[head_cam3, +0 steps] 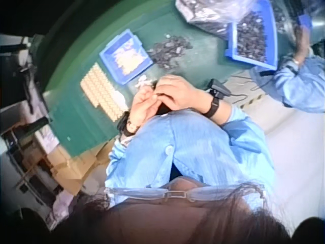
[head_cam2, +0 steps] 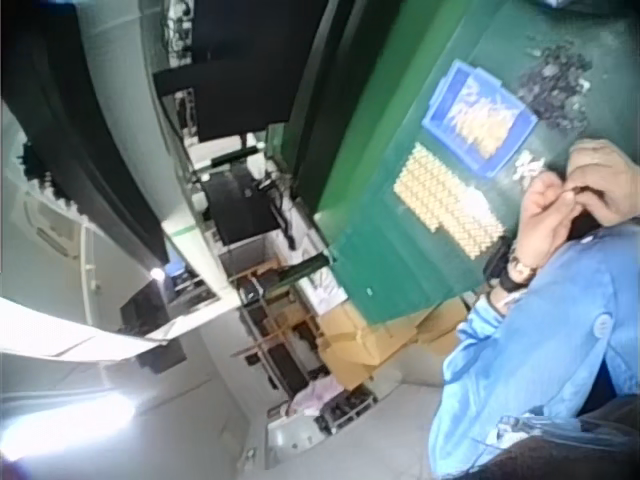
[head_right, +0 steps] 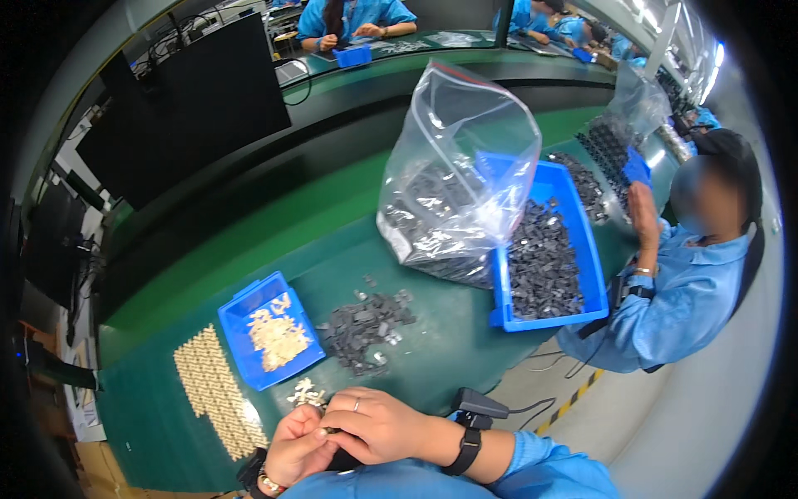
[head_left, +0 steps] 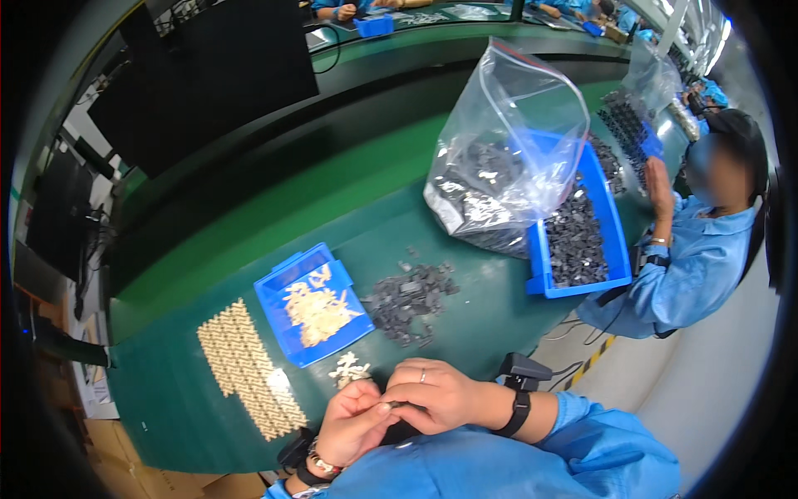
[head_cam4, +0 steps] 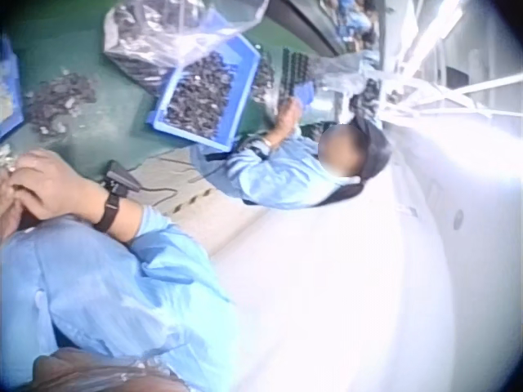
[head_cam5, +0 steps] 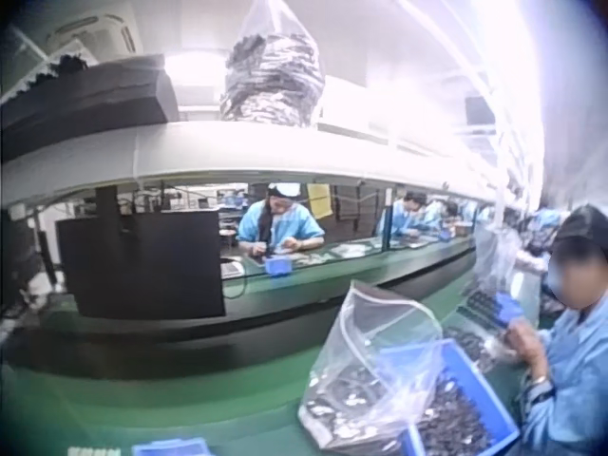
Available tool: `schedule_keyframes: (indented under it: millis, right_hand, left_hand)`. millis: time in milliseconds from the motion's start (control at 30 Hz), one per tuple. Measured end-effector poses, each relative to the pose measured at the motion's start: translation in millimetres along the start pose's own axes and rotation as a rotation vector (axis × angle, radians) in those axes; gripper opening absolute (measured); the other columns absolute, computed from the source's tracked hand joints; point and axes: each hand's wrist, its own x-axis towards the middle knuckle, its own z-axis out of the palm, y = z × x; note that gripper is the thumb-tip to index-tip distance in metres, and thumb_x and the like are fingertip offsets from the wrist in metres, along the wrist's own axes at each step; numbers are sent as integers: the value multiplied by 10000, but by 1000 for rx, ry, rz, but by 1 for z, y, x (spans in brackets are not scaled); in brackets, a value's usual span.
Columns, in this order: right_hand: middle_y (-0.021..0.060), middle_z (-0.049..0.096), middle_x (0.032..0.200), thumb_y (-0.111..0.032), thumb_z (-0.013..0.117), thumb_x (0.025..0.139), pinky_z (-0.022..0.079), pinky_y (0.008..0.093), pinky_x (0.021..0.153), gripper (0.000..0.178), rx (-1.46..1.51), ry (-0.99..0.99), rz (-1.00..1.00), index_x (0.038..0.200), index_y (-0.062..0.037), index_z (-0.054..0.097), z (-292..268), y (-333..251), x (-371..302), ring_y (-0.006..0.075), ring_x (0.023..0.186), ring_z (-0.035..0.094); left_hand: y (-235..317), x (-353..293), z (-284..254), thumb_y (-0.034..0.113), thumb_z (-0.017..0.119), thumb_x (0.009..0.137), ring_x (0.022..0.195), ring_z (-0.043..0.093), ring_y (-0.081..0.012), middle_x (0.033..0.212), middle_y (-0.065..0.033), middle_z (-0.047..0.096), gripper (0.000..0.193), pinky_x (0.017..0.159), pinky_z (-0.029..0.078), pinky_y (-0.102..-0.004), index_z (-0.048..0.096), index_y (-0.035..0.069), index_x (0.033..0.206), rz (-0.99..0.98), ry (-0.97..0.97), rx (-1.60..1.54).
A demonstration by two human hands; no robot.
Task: Assembling small plastic and metal components at a factory workbench.
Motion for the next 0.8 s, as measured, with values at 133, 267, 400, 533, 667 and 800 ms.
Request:
schedule_keyframes:
  millis: [133,267,400,533,667,800]
  right_hand:
    - [98,578,787,-54,716,743,493,372,619,202,86,-45,155,918,-22,621,-17,-2,-14,286,696,588]
    - [71,634,710,-11,696,737,499,331,560,123,-673,280,202,843,-51,648,-94,-4,-27,241,615,622]
    - [168,659,845,2,730,734,514,354,679,216,-1115,438,500,932,29,649,-190,2,-49,307,734,646]
    - [185,640,1021,12,738,703,486,395,839,312,-1288,385,470,996,35,633,-190,-3,-48,351,934,609]
    - [132,627,957,45,712,667,482,384,763,295,-946,316,253,947,-13,640,-124,-3,-24,303,862,594]
    - [77,607,924,-58,737,684,475,380,757,247,-518,-92,214,924,-63,680,-38,7,-5,277,859,576]
  left_hand:
    - [3,5,-4,-47,606,897,859,692,-222,925,-159,684,165,773,571,-317,524,-15,1037,-62,24,258]
    - [12,-5,-3,-43,602,902,863,699,-243,929,-200,695,122,773,571,-320,548,-25,1010,147,95,477]
    - [20,-12,-9,17,582,917,767,677,-224,859,-168,683,64,721,551,-321,553,6,973,333,277,454]
    - [23,-12,-11,30,584,921,764,669,-209,874,-152,682,57,723,544,-311,555,14,967,429,365,488]
    - [19,-16,-13,-12,578,911,796,667,-202,892,-153,677,34,758,556,-325,568,-7,944,506,400,676]
    - [14,-19,-14,-21,593,911,829,665,-178,904,-147,682,45,776,549,-302,575,-8,951,489,392,808]
